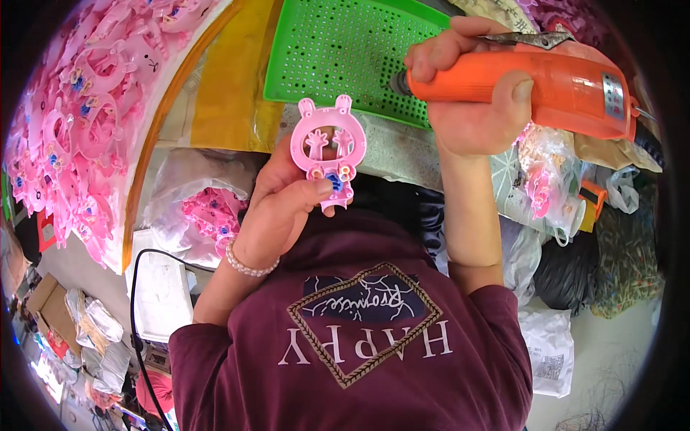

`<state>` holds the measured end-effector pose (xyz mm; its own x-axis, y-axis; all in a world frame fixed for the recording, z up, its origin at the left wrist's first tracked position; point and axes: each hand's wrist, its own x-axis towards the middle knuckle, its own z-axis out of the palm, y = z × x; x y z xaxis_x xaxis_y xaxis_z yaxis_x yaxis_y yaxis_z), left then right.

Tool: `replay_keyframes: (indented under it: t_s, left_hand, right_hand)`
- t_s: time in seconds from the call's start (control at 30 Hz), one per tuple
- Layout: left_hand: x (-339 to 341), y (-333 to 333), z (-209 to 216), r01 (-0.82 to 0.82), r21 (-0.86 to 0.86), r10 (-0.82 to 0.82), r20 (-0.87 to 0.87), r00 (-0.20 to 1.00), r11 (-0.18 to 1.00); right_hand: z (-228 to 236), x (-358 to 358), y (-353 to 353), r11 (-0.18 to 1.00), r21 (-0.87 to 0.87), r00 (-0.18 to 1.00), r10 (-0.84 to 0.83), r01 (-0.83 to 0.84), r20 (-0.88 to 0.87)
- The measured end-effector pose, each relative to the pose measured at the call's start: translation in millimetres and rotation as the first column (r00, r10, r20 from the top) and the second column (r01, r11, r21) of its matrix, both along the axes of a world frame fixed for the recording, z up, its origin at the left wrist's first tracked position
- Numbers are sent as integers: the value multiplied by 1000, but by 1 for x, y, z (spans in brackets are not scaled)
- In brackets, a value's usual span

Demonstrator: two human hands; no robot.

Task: Assembling small pink plastic toy watches using an electric screwdriver to fasten components.

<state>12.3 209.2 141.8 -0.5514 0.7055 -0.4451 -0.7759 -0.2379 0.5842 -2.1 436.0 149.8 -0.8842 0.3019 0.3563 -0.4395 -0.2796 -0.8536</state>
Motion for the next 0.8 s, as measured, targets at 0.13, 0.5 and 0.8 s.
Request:
replay_keyframes:
  t_s: [0.13, 0.5, 0.8]
  left_hand:
    - [0, 1, -2, -34, 28, 33, 29, 999, 999]
    - [8, 9, 3, -29, -104, 11, -173, 985, 994]
    - [13, 13, 0, -66, -122, 39, -214, 976, 990]
  right_hand:
    - [0, -1, 1, 999, 15, 999, -35, 35, 12]
    - [19, 5, -8, 984, 45, 982, -175, 172, 71]
    - [55, 36, -16, 972, -62, 969, 220, -228, -110]
